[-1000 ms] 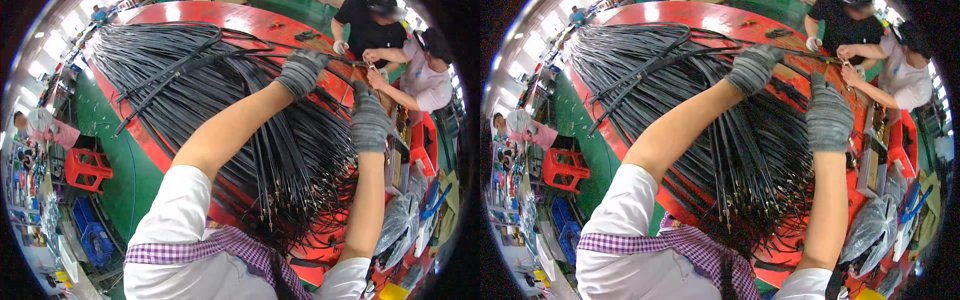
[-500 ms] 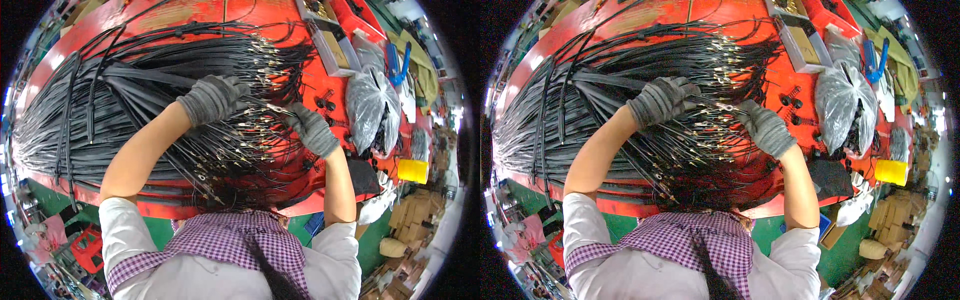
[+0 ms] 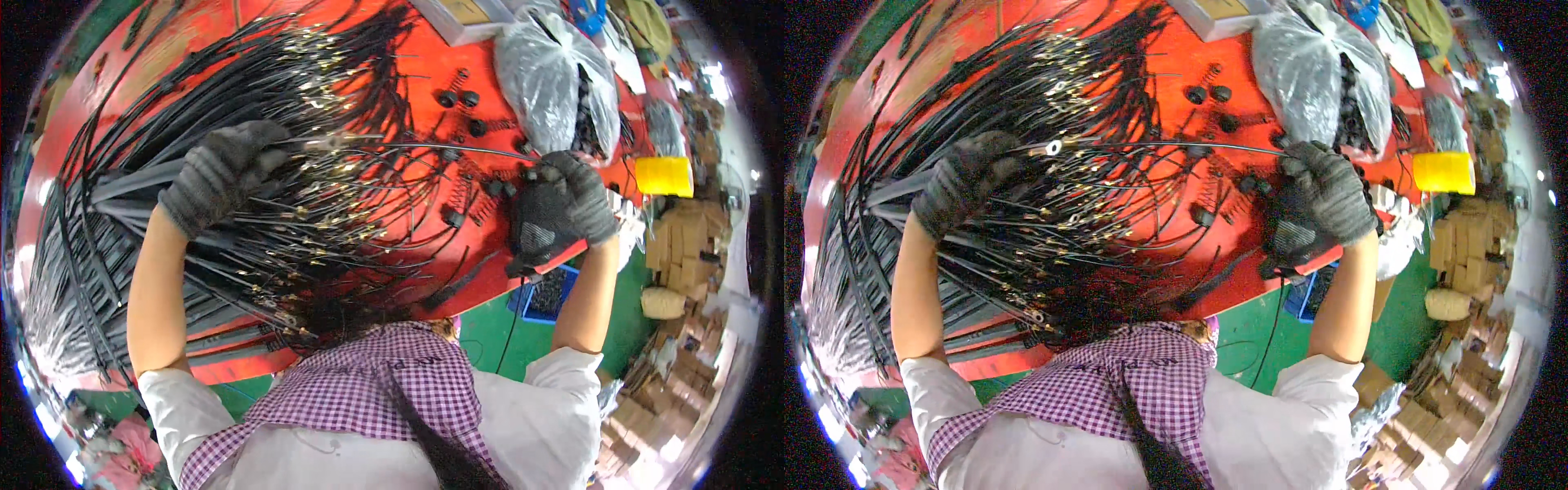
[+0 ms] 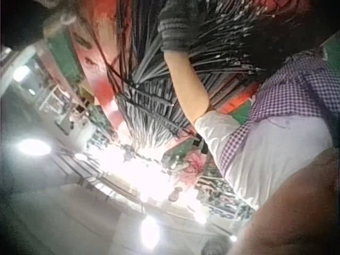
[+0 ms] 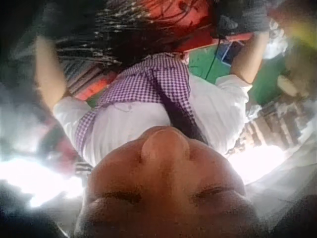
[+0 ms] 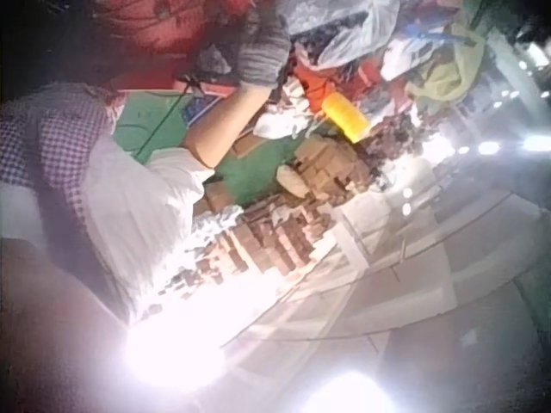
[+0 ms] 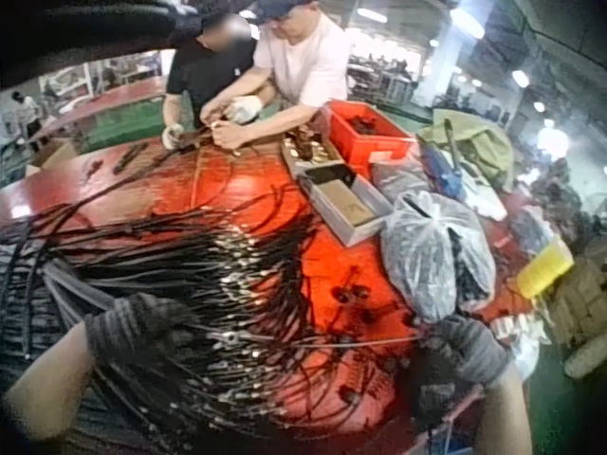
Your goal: The person is assembling electrical cables at a red workbench. They repeatedly pick up black cables and small black plastic components, then insert the cable ends into the components. The person organizes the finished cables into a growing pile on the table.
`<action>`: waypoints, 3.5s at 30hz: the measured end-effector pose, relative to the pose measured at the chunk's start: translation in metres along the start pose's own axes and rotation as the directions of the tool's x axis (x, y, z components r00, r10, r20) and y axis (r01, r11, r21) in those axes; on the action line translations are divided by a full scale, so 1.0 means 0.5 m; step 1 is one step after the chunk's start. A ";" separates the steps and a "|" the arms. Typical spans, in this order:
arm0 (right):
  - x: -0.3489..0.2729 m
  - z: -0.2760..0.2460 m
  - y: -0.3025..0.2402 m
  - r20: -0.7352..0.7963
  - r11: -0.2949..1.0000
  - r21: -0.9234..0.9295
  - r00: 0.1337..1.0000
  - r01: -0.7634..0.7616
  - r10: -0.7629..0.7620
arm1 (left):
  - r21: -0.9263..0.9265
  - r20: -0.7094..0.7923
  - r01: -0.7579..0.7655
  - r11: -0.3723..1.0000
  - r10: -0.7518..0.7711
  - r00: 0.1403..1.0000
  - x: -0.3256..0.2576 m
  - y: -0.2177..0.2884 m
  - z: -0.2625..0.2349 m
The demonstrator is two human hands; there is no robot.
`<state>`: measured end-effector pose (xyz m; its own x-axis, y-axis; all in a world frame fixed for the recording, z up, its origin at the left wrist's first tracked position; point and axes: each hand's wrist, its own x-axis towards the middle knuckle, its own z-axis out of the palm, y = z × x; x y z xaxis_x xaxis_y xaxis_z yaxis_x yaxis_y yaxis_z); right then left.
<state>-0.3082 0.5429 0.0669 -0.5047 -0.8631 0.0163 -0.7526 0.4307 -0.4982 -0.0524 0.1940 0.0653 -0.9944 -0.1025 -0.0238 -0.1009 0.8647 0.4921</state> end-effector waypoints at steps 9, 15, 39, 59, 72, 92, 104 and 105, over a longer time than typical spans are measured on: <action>0.033 0.113 0.064 -0.150 0.980 -0.189 0.988 -0.068 0.039 | 0.021 -0.052 0.047 0.999 -0.046 0.998 -0.014 0.002 0.029; 0.156 0.258 -0.067 0.184 0.871 -0.490 0.980 0.026 0.074 | -0.003 -0.045 0.026 1.000 -0.026 0.999 -0.017 0.003 0.020; 0.107 0.273 -0.051 -0.483 0.970 0.237 0.873 0.051 0.072 | -0.153 -0.269 -0.040 0.987 -0.002 0.963 0.017 0.123 -0.157; 0.154 0.272 -0.165 -0.457 0.836 0.505 0.888 0.215 0.048 | -0.014 -0.315 -0.178 0.984 0.164 0.935 -0.037 0.125 -0.222; 0.100 0.132 -0.129 -0.280 0.866 0.444 0.954 0.229 -0.108 | -0.416 -0.240 -0.144 0.898 0.044 0.970 0.002 0.129 -0.138; 0.018 0.023 -0.017 -0.190 0.990 0.018 0.973 0.139 -0.133 | -0.229 0.131 0.165 0.959 -0.138 0.982 0.041 0.146 -0.101; 0.046 0.058 -0.090 0.670 0.569 0.731 0.559 -0.377 -0.489 | -0.509 0.132 0.178 0.842 -0.128 0.983 0.048 0.117 -0.080; 0.058 0.066 -0.092 0.657 0.503 0.753 0.523 -0.424 -0.543 | -0.505 0.131 0.170 0.846 -0.120 0.984 0.046 0.116 -0.081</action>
<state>-0.2744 0.4895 0.0617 0.4225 -0.8585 -0.2905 0.1541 0.3839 -0.9104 -0.0802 0.2219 0.1287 -0.9705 -0.1401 -0.1960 -0.2393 0.4658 0.8519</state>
